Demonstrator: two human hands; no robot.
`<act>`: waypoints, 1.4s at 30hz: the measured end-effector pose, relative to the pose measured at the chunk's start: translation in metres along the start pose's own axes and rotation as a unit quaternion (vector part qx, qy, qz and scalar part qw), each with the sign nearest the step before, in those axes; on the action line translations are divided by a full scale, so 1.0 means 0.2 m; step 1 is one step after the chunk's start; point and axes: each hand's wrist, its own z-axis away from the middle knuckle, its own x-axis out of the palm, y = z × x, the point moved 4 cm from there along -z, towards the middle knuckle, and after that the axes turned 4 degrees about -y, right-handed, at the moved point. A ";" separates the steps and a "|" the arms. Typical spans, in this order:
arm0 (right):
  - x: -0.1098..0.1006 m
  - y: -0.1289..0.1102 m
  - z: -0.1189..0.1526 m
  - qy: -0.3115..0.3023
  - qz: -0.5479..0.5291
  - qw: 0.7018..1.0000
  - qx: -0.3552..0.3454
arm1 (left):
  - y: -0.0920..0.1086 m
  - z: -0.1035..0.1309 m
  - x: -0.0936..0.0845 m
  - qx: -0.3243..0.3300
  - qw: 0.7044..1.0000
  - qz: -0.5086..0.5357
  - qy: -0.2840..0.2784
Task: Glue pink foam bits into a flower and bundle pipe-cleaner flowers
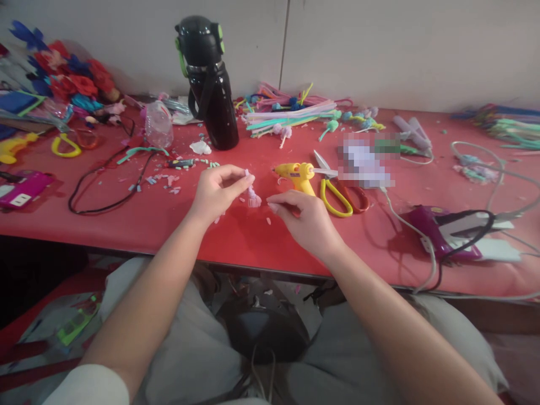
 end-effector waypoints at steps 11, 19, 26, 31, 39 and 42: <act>-0.01 -0.01 0.00 -0.004 0.006 0.999 0.032 | 0.00 0.01 0.00 -0.007 1.000 -0.007 0.004; 0.01 0.01 0.01 -0.043 -0.001 0.999 0.002 | 0.00 0.00 0.00 -0.009 1.000 -0.014 0.009; -0.01 0.00 0.01 -0.010 0.016 0.999 0.040 | 0.01 0.01 0.01 0.001 1.000 -0.001 0.003; -0.01 -0.02 0.00 0.019 0.027 0.999 0.006 | 0.02 0.01 0.02 0.001 1.000 -0.014 -0.005; 0.01 -0.05 -0.01 0.037 0.111 0.990 -0.083 | 0.03 0.03 0.04 -0.001 0.999 -0.021 -0.024; 0.03 -0.06 -0.01 0.037 0.127 0.986 -0.101 | 0.03 0.03 0.05 -0.004 0.999 -0.010 -0.038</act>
